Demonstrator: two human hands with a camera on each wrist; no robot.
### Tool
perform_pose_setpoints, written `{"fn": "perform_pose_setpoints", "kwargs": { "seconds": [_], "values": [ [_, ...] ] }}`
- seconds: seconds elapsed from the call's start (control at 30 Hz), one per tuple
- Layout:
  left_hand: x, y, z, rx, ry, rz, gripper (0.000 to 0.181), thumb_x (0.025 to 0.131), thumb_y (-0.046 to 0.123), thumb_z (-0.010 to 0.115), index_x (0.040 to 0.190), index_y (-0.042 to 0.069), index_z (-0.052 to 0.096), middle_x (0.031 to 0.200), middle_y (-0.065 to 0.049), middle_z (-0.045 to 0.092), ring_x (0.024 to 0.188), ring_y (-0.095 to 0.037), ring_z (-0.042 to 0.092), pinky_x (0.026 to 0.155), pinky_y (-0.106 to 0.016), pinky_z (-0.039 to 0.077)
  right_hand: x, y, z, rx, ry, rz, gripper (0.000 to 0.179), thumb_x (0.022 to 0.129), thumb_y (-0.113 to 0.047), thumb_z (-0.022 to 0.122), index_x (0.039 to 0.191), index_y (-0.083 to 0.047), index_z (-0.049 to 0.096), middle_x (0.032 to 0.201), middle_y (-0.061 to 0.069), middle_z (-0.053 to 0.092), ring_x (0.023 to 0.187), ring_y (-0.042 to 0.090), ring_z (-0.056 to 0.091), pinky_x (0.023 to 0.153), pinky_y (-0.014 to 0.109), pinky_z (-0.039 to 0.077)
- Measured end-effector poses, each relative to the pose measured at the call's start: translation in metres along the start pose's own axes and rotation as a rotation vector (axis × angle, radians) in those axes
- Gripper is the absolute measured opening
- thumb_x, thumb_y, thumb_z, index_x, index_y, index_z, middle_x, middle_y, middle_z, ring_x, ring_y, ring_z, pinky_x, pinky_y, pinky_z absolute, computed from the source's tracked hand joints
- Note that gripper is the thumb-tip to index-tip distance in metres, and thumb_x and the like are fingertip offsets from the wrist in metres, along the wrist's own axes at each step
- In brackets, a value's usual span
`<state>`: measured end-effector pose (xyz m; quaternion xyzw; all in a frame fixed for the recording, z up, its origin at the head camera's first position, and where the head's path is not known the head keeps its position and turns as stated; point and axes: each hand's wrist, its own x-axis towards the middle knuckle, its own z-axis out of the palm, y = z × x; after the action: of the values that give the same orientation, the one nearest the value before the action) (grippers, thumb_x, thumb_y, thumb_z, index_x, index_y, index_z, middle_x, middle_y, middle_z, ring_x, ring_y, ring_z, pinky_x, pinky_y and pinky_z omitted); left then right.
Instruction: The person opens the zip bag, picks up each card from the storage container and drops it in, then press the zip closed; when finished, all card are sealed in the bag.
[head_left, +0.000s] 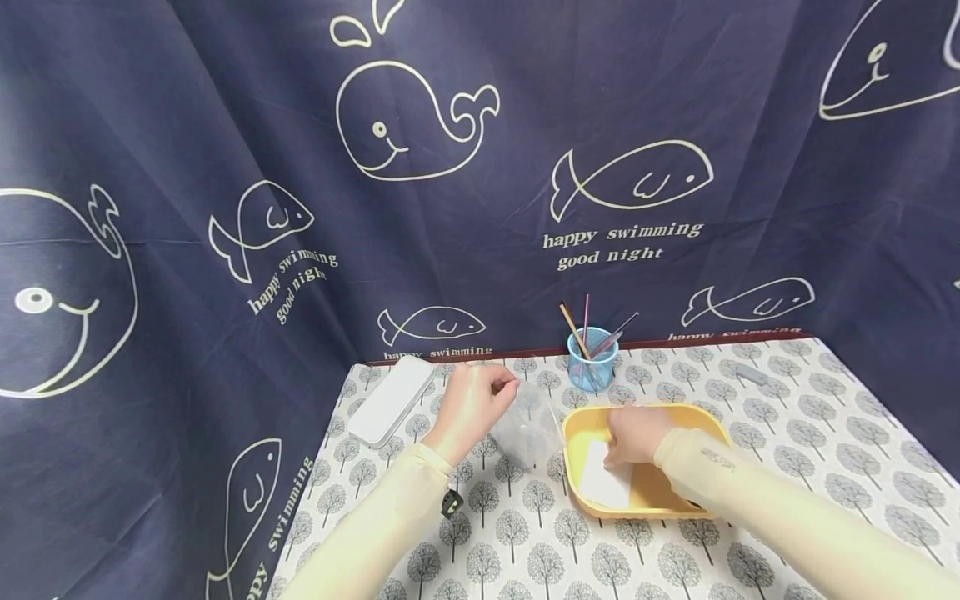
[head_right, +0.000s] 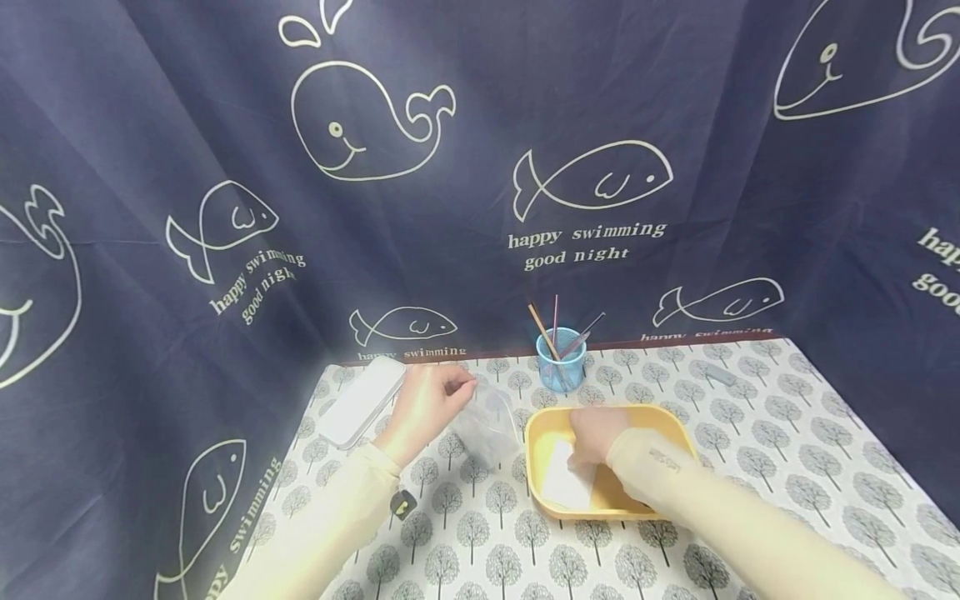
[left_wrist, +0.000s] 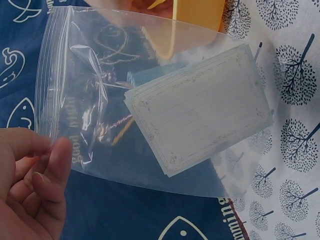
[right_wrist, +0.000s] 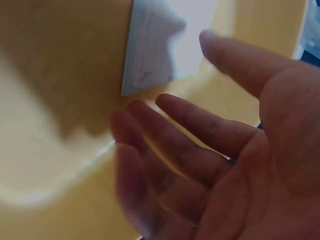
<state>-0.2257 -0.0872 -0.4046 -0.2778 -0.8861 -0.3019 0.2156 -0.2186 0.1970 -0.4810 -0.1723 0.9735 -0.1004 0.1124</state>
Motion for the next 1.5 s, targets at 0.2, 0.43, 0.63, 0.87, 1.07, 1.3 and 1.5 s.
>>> {"fn": "perform_pose_setpoints", "kwargs": {
  "seconds": [0.2,0.43,0.63,0.87,1.07,1.3,1.5],
  "values": [
    [0.0,-0.001,0.001,0.009,-0.004,-0.005,0.011,0.089,0.009,0.076,0.082,0.015,0.081,0.074,0.008,0.074,0.061,-0.002,0.061,0.062,-0.02,0.052,-0.003,-0.007,0.005,-0.023,-0.026,0.03,0.048,0.064,-0.038,0.097,0.076,-0.016,0.056,0.068,-0.005,0.055,0.064,0.018,0.053,0.063,0.039,0.049],
    [-0.001,-0.001,0.001,0.015,-0.019,-0.025,0.01,0.09,0.01,0.075,0.084,0.015,0.081,0.076,0.007,0.075,0.063,-0.003,0.063,0.064,-0.021,0.053,0.0,-0.01,0.014,-0.11,-0.003,0.001,0.054,0.059,-0.041,0.099,0.075,-0.017,0.053,0.069,-0.004,0.054,0.065,0.019,0.053,0.065,0.043,0.052],
    [-0.001,-0.001,0.001,0.009,-0.033,-0.031,0.01,0.09,0.009,0.074,0.085,0.015,0.081,0.077,0.007,0.075,0.064,-0.003,0.063,0.065,-0.021,0.053,0.0,-0.014,0.015,-0.161,0.03,-0.021,0.056,0.057,-0.04,0.1,0.077,-0.015,0.054,0.071,-0.002,0.057,0.067,0.022,0.058,0.067,0.046,0.056],
    [-0.001,0.0,0.002,0.017,-0.02,-0.016,0.011,0.089,0.009,0.074,0.084,0.015,0.081,0.075,0.008,0.075,0.063,-0.002,0.063,0.063,-0.021,0.052,0.001,-0.016,0.019,-0.186,0.072,-0.056,0.056,0.055,-0.035,0.102,0.076,-0.016,0.054,0.072,-0.001,0.058,0.067,0.023,0.059,0.065,0.046,0.056],
    [0.0,0.0,0.002,0.023,-0.029,-0.025,0.011,0.089,0.01,0.074,0.084,0.017,0.081,0.077,0.009,0.076,0.064,-0.002,0.063,0.065,-0.021,0.053,0.001,-0.017,0.02,-0.185,0.093,-0.079,0.055,0.053,-0.033,0.102,0.075,-0.015,0.055,0.071,-0.002,0.058,0.066,0.022,0.059,0.064,0.045,0.057],
    [0.0,0.0,0.002,0.02,-0.028,-0.026,0.011,0.09,0.01,0.074,0.084,0.016,0.081,0.078,0.008,0.076,0.064,-0.002,0.064,0.065,-0.021,0.053,0.001,-0.019,0.02,-0.217,0.11,-0.09,0.057,0.052,-0.035,0.102,0.079,-0.014,0.058,0.075,0.001,0.062,0.07,0.026,0.063,0.065,0.047,0.057],
    [0.0,0.001,0.002,0.022,-0.034,-0.023,0.011,0.09,0.01,0.073,0.085,0.015,0.082,0.078,0.007,0.076,0.065,-0.002,0.064,0.066,-0.021,0.053,0.003,-0.017,0.018,-0.171,0.136,-0.089,0.053,0.055,-0.029,0.102,0.083,-0.012,0.061,0.079,0.005,0.062,0.07,0.029,0.064,0.066,0.049,0.057]
  ]
}}
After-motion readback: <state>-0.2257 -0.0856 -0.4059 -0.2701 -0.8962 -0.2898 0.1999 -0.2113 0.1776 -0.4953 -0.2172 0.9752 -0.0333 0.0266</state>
